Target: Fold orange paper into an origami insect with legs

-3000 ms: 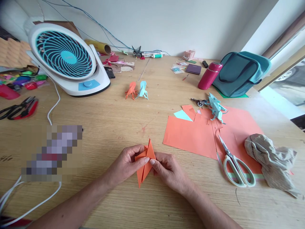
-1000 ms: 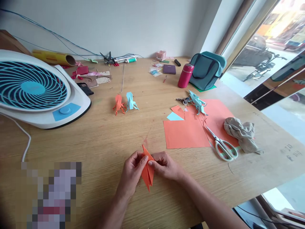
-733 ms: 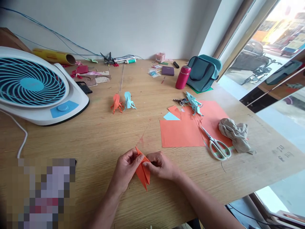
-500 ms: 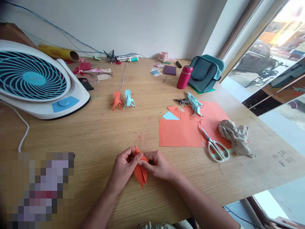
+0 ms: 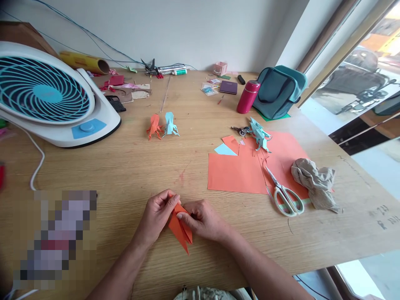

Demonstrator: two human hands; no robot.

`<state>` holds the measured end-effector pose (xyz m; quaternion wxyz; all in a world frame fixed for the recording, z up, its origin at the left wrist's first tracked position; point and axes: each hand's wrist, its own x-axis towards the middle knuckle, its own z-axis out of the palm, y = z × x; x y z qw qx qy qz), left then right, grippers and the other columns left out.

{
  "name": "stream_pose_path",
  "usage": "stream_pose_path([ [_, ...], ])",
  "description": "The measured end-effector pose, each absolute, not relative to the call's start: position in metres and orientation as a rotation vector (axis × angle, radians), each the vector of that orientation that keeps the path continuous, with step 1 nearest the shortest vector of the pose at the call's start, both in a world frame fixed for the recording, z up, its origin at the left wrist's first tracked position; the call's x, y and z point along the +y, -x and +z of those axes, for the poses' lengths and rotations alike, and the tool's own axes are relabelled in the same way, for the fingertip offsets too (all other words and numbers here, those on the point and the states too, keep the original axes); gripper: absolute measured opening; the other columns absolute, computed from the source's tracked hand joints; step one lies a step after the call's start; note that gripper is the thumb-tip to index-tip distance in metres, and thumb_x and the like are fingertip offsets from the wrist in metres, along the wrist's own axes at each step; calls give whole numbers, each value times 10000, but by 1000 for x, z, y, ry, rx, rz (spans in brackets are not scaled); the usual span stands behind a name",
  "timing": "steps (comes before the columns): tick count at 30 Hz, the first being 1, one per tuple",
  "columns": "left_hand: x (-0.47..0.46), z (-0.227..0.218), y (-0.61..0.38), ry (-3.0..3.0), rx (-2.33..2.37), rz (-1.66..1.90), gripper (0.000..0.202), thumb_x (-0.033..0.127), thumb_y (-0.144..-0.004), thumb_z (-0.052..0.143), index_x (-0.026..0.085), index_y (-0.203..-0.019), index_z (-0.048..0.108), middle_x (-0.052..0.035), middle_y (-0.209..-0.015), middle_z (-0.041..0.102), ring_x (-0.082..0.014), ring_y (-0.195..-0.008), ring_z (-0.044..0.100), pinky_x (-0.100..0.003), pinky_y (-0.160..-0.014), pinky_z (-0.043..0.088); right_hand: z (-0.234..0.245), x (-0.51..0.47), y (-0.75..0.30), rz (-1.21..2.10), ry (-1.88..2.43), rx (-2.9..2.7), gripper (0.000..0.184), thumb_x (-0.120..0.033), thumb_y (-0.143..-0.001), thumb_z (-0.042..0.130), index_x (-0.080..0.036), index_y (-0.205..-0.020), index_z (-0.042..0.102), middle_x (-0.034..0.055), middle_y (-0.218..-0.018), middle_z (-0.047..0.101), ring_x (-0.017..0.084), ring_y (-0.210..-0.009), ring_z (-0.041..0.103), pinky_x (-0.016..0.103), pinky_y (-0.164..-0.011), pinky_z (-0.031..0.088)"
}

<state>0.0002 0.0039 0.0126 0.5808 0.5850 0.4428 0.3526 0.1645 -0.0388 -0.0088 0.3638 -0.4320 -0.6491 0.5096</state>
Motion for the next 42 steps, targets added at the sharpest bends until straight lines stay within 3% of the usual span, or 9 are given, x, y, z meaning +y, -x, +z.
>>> stream_pose_path([
  [7, 6, 12, 1, -1312, 1063, 850, 433, 495, -890, 619, 183, -607, 517, 40, -579, 455, -105, -570, 395, -218, -549, 342, -10, -40, -164, 1296, 1180, -1700, 539, -575, -1046, 374, -210, -650, 346, -54, -620, 330, 91, -569, 291, 253, -540, 244],
  [12, 6, 9, -1, -1251, 1069, 846, 489, 526, -891, 607, 188, -565, 472, 46, -549, 415, -101, -543, 371, -224, -536, 334, -6, -42, -166, 1281, 1176, -1745, 501, -533, -1051, 397, -207, -672, 373, -47, -637, 375, 94, -579, 326, 247, -558, 275],
  [17, 5, 9, 0, -1239, 1071, 848, 483, 523, -930, 560, 172, -605, 625, 27, -537, 494, -108, -521, 421, -232, -535, 357, -6, -42, -165, 1270, 1191, -1795, 496, -526, -1059, 369, -212, -674, 354, -40, -654, 392, 98, -586, 343, 251, -565, 287],
  [23, 6, 5, 0, -1275, 1122, 947, 502, 521, -935, 578, 175, -575, 630, 25, -518, 507, -106, -515, 433, -235, -552, 371, -5, -42, -167, 1296, 1186, -1790, 490, -531, -1061, 365, -214, -687, 355, -39, -664, 391, 105, -607, 336, 251, -578, 295],
  [30, 6, 8, 3, -1137, 1127, 865, 548, 664, -902, 541, 176, -695, 679, -5, -598, 558, -146, -581, 530, -240, -549, 419, -6, -42, -165, 1242, 1237, -1754, 505, -537, -1056, 358, -215, -667, 352, -45, -623, 376, 101, -572, 320, 254, -555, 280],
  [33, 5, 12, 1, -1163, 1088, 809, 547, 694, -891, 532, 188, -696, 604, 3, -621, 535, -151, -609, 518, -243, -566, 416, -8, -41, -165, 1181, 1281, -1694, 514, -559, -1050, 353, -216, -667, 362, -40, -623, 386, 104, -576, 332, 255, -561, 292],
  [37, 4, 11, -2, -1190, 1029, 770, 528, 639, -856, 632, 196, -630, 455, 44, -608, 407, -105, -577, 361, -224, -550, 327, -10, -40, -166, 1146, 1326, -1635, 520, -573, -1041, 370, -220, -662, 323, -45, -610, 343, 102, -568, 294, 262, -545, 263],
  [42, 4, 6, -2, -1254, 998, 810, 430, 500, -899, 630, 191, -652, 461, 44, -643, 401, -105, -616, 344, -225, -582, 322, -9, -40, -167, 1174, 1303, -1614, 522, -571, -1034, 393, -219, -656, 321, -38, -622, 333, 104, -576, 297, 266, -544, 265],
])
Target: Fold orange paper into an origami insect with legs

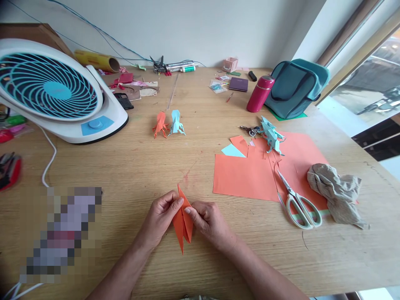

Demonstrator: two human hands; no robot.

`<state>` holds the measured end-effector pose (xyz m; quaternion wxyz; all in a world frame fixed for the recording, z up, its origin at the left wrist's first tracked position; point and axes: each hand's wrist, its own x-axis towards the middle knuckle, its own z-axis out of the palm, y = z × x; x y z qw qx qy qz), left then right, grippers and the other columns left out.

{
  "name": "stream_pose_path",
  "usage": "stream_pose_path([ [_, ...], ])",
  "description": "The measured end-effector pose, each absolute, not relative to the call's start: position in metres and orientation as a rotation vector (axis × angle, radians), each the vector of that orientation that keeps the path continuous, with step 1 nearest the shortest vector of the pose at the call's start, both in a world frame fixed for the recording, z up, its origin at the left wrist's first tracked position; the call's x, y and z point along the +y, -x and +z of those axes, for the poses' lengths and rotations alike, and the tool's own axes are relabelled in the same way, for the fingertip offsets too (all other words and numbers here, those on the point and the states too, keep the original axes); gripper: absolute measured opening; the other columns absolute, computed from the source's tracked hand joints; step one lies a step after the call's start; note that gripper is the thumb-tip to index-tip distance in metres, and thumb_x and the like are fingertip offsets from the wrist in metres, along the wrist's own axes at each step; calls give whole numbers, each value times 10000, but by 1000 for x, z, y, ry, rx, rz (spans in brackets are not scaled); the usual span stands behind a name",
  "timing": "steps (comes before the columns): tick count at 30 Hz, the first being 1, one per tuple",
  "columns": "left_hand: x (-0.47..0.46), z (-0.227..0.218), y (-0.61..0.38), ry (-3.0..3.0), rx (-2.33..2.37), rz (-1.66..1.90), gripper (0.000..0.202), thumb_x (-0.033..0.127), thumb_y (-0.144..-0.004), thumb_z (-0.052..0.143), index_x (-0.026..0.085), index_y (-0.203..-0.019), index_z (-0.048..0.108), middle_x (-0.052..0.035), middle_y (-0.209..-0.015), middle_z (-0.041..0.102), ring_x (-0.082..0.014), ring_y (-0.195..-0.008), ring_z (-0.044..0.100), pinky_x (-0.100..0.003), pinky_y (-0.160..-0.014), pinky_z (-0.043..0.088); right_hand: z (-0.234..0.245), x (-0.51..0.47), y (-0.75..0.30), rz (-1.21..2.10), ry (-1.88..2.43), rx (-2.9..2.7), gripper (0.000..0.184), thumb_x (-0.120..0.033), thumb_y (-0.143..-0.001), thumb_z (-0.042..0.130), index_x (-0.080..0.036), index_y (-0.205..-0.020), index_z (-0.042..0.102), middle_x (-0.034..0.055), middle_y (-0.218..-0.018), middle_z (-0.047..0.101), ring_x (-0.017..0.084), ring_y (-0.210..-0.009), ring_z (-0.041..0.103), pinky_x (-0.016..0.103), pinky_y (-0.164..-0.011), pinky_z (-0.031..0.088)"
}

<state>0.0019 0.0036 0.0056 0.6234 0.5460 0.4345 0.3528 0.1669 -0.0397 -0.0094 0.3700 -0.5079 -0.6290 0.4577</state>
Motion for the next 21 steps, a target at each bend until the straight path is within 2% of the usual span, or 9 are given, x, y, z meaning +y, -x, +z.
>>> stream_pose_path([
  [4, 4, 5, 0, -1277, 1021, 842, 424, 473, -914, 617, 193, -647, 443, 47, -636, 389, -103, -605, 334, -227, -573, 306, -9, -41, -169, 1226, 1269, -1589, 508, -543, -1043, 397, -214, -658, 355, -28, -637, 368, 112, -597, 316, 265, -559, 284],
  [12, 3, 10, -3, -1171, 947, 774, 459, 578, -889, 621, 194, -686, 473, 45, -650, 413, -108, -607, 370, -228, -584, 333, -12, -42, -169, 1171, 1287, -1507, 518, -530, -1045, 414, -200, -646, 429, -25, -610, 436, 112, -569, 386, 246, -546, 313],
  [16, 2, 9, -3, -1218, 933, 722, 409, 529, -886, 653, 187, -716, 506, 34, -684, 453, -116, -638, 423, -233, -602, 361, -14, -42, -170, 1145, 1295, -1455, 508, -503, -1051, 430, -192, -657, 512, -16, -608, 498, 116, -562, 427, 243, -546, 331],
  [21, 2, 4, -3, -1226, 904, 717, 340, 485, -901, 652, 172, -789, 579, 15, -719, 522, -128, -661, 483, -236, -616, 400, -14, -42, -170, 1151, 1280, -1448, 494, -486, -1052, 444, -190, -667, 535, -16, -616, 510, 115, -567, 423, 241, -553, 337],
])
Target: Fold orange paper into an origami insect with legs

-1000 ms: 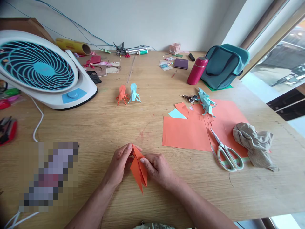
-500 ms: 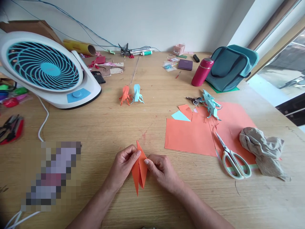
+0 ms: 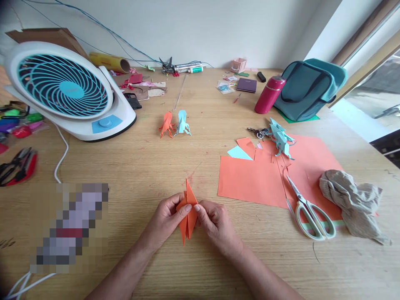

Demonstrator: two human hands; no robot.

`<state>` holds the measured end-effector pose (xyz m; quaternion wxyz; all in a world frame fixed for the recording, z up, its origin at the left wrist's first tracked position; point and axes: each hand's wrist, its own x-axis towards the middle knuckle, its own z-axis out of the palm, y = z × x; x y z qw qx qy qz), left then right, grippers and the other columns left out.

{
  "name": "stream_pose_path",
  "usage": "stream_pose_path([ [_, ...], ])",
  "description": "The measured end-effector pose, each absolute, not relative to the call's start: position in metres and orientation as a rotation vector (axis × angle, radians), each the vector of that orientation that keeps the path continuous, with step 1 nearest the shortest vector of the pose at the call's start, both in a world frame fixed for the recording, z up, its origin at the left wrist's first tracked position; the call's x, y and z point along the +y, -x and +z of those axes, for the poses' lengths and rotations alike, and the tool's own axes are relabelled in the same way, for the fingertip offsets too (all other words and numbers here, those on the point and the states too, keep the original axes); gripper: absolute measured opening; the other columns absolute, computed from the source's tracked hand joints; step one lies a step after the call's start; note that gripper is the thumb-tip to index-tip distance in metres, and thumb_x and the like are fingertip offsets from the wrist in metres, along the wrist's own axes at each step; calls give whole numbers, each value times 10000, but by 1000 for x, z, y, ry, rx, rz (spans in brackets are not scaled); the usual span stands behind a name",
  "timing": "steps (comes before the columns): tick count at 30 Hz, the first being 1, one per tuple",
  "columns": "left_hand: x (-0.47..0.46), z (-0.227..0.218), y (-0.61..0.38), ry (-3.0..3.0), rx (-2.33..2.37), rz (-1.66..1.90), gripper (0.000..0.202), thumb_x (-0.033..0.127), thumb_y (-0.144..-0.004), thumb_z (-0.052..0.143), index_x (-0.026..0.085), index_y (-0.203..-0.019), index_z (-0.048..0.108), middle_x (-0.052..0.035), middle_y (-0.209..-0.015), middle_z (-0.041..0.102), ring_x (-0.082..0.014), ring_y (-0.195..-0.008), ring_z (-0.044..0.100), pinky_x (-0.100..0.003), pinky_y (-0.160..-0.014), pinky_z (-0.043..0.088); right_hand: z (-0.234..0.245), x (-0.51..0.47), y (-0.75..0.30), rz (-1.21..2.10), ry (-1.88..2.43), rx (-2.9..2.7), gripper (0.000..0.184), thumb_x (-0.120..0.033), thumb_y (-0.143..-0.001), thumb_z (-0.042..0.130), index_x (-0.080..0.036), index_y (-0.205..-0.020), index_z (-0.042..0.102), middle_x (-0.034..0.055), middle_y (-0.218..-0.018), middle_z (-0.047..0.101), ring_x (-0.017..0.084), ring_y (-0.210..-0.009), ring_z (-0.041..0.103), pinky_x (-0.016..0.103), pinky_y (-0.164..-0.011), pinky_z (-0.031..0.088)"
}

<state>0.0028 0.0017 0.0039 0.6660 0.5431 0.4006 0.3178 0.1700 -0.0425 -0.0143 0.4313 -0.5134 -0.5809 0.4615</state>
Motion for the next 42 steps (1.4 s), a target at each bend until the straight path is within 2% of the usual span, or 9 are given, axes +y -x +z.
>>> stream_pose_path([
  [5, -1, 2, -5, -1255, 928, 748, 327, 484, -912, 640, 163, -850, 630, -2, -775, 562, -134, -707, 503, -230, -651, 438, -11, -41, -170, 1169, 1240, -1419, 497, -494, -1037, 476, -187, -649, 524, -16, -610, 505, 111, -558, 411, 240, -546, 341],
  [11, -2, 6, -5, -1221, 973, 704, 402, 548, -888, 649, 165, -786, 581, 16, -716, 529, -123, -661, 486, -222, -609, 425, -6, -38, -172, 1199, 1260, -1402, 505, -493, -1035, 472, -190, -633, 510, -17, -598, 489, 113, -561, 417, 243, -547, 345],
  [14, -1, 10, -4, -1172, 939, 712, 381, 542, -930, 592, 170, -848, 582, 9, -739, 558, -125, -676, 517, -221, -624, 459, -4, -36, -174, 1208, 1289, -1336, 531, -529, -1018, 481, -197, -604, 463, -26, -579, 439, 106, -542, 370, 246, -528, 317],
  [17, 0, 12, -3, -1127, 914, 765, 276, 466, -940, 603, 198, -981, 552, 9, -806, 608, -128, -683, 573, -217, -606, 493, -2, -35, -176, 1230, 1306, -1271, 546, -578, -992, 497, -202, -601, 440, -30, -581, 400, 106, -545, 339, 250, -520, 292],
  [21, 0, 14, -2, -1201, 889, 821, 145, 345, -967, 540, 204, -989, 565, -13, -900, 633, -137, -748, 622, -228, -648, 544, -1, -33, -178, 1279, 1319, -1201, 573, -645, -952, 516, -209, -596, 410, -30, -584, 366, 109, -554, 321, 254, -521, 280],
  [24, -1, 17, 0, -1249, 868, 791, 170, 275, -986, 445, 198, -1020, 593, -46, -991, 666, -151, -791, 628, -251, -681, 567, 2, -31, -179, 1302, 1329, -1162, 594, -687, -922, 527, -210, -589, 410, -29, -580, 361, 111, -553, 318, 255, -518, 279],
  [29, -4, 18, 1, -1269, 845, 771, 204, 182, -937, 487, 205, -1118, 580, -58, -1029, 693, -155, -816, 625, -246, -686, 560, 3, -29, -181, 1321, 1335, -1158, 594, -693, -914, 534, -202, -591, 452, -22, -585, 398, 114, -557, 344, 258, -532, 291],
  [35, -5, 17, 4, -1335, 852, 782, 215, 191, -928, 532, 206, -1137, 583, -90, -1100, 693, -200, -915, 667, -298, -740, 578, 0, -31, -183, 1323, 1351, -1138, 587, -689, -913, 539, -199, -599, 462, -20, -593, 410, 116, -572, 356, 259, -546, 286],
  [42, -3, 23, 6, -1404, 869, 751, 232, 270, -942, 591, 204, -1164, 588, -100, -1147, 689, -194, -943, 667, -288, -767, 561, -1, -30, -184, 1381, 1335, -1050, 559, -636, -928, 562, -193, -598, 484, -25, -583, 411, 112, -568, 344, 257, -554, 285],
])
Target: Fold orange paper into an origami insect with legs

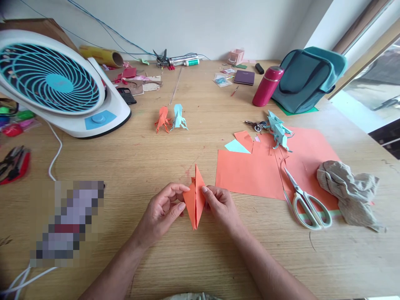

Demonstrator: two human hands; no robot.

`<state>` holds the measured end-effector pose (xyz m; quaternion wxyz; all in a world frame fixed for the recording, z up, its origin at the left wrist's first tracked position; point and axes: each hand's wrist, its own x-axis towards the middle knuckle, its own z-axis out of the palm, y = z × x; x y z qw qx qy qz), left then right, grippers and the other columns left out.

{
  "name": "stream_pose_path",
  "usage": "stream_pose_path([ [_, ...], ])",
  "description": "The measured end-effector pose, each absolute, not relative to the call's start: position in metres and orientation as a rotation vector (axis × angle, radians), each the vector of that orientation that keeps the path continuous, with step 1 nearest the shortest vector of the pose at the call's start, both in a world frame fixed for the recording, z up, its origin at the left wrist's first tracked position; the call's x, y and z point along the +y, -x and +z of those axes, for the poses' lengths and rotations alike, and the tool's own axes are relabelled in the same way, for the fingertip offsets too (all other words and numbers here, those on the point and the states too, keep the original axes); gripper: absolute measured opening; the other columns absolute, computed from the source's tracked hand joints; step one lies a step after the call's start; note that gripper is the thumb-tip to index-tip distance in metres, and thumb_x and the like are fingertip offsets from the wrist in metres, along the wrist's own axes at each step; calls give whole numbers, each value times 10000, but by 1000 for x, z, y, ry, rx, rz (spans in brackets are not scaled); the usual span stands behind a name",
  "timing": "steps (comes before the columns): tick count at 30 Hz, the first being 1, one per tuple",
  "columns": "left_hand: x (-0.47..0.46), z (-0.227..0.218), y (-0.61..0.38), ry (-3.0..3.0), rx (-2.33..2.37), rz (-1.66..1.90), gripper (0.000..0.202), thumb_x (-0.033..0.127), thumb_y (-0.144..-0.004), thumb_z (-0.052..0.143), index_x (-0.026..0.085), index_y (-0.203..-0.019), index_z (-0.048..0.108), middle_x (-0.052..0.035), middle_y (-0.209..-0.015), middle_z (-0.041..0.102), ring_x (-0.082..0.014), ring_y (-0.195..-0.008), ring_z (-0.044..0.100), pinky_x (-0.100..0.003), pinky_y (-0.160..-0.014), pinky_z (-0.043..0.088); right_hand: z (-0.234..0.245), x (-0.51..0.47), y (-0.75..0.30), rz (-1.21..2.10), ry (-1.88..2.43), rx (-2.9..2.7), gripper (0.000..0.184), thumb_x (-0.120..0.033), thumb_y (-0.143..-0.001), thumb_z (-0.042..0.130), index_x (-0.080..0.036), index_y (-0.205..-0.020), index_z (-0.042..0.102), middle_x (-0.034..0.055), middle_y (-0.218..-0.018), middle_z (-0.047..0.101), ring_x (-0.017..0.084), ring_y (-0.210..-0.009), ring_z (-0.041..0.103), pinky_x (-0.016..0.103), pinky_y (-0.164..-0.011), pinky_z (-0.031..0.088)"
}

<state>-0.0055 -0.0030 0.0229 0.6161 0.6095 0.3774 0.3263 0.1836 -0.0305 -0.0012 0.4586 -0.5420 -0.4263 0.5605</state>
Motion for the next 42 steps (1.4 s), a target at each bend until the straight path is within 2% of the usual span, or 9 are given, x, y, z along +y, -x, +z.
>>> stream_pose_path([
  [5, -4, 25, 2, -1531, 844, 745, 316, 204, -898, 640, 225, -1210, 597, -58, -1116, 676, -169, -961, 644, -236, -747, 554, 1, -30, -184, 1423, 1308, -960, 553, -648, -915, 577, -191, -616, 492, -28, -599, 414, 111, -580, 337, 253, -565, 292],
  [13, 2, 13, 3, -1411, 933, 856, 68, 246, -933, 617, 193, -971, 636, -20, -885, 633, -136, -829, 619, -206, -684, 513, 7, -32, -180, 1384, 1322, -1151, 581, -688, -898, 567, -202, -601, 452, -29, -604, 406, 115, -577, 346, 264, -559, 282],
  [21, 6, 12, 5, -1443, 873, 938, 16, 198, -869, 704, 186, -878, 710, -42, -933, 652, -148, -885, 627, -202, -699, 516, 6, -31, -180, 1399, 1296, -1140, 509, -646, -919, 577, -197, -684, 533, -27, -645, 439, 120, -600, 351, 257, -563, 290],
  [26, 8, 13, 5, -1443, 931, 935, 82, 224, -864, 723, 172, -801, 709, -56, -923, 673, -166, -908, 643, -219, -710, 533, 7, -31, -179, 1404, 1272, -1152, 497, -625, -925, 582, -193, -681, 552, -27, -644, 454, 119, -597, 363, 256, -563, 301],
  [30, 7, 15, 6, -1420, 978, 868, 108, 251, -869, 707, 154, -821, 716, -59, -888, 688, -168, -852, 652, -239, -693, 540, 3, -32, -180, 1418, 1237, -1171, 461, -576, -957, 567, -190, -706, 568, -22, -674, 470, 119, -615, 369, 255, -578, 314],
  [36, 6, 17, 5, -1324, 1028, 835, 133, 277, -845, 725, 161, -890, 678, -36, -849, 699, -150, -779, 653, -198, -568, 514, -1, -34, -183, 1382, 1263, -1240, 466, -577, -965, 553, -185, -712, 571, -17, -682, 461, 127, -634, 383, 251, -585, 325],
  [40, 7, 17, 6, -1282, 1046, 807, 230, 303, -853, 722, 167, -1033, 676, -42, -873, 717, -159, -799, 668, -199, -574, 529, 0, -36, -182, 1346, 1288, -1284, 457, -555, -978, 540, -184, -712, 565, -11, -691, 453, 131, -646, 390, 254, -593, 326],
  [42, 7, 16, 6, -1277, 1045, 781, 216, 314, -855, 721, 162, -1007, 699, -52, -900, 725, -155, -796, 665, -199, -579, 528, 1, -36, -181, 1333, 1291, -1297, 441, -540, -983, 538, -184, -726, 572, -10, -701, 465, 131, -652, 403, 253, -599, 333],
])
